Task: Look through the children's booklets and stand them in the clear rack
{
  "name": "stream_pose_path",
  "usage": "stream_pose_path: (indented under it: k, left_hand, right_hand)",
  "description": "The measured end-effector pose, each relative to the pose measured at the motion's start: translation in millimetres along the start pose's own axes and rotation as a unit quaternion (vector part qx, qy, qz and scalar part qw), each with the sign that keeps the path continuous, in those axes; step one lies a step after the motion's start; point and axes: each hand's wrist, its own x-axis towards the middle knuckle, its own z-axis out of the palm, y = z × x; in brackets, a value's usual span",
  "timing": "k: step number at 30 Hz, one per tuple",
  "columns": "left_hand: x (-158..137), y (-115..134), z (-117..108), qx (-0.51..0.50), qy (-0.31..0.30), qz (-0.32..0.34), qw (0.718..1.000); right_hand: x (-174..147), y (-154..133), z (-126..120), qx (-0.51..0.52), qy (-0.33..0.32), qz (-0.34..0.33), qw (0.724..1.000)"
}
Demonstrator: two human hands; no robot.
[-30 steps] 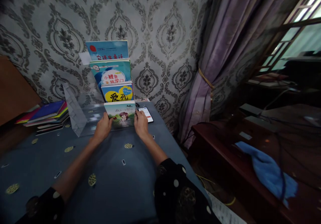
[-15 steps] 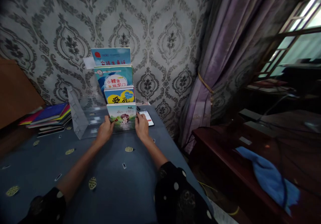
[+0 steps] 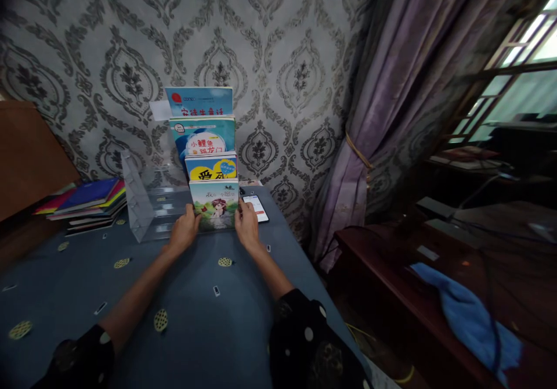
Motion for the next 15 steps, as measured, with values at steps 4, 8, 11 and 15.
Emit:
stream_pose_path:
  k: [4, 8, 11, 15]
  left_hand:
    - [-4.7, -3.0, -2.6, 0.013, 0.010, 0.005, 1.000]
    - [-8.6, -6.0, -3.9, 0.009, 0.016, 0.016, 1.000]
    - [-11.9, -8.6, -3.3, -0.001, 0.012, 0.026, 1.000]
    - [-17.4, -27.0, -2.7, -0.021, 0.021, 0.091, 0.995]
  right_hand:
    - [-3.9, -0.4, -0.1, -0.001, 0.002, 0.006, 1.000]
    - [-8.8, -0.4, -1.1, 0.000, 0.003, 0.002, 1.000]
    - [-13.4, -1.1, -3.7, 0.005, -0.001, -0.002, 1.000]
    - [-18.7, -1.8, -7.7, 0.020, -0.007, 0.010, 1.000]
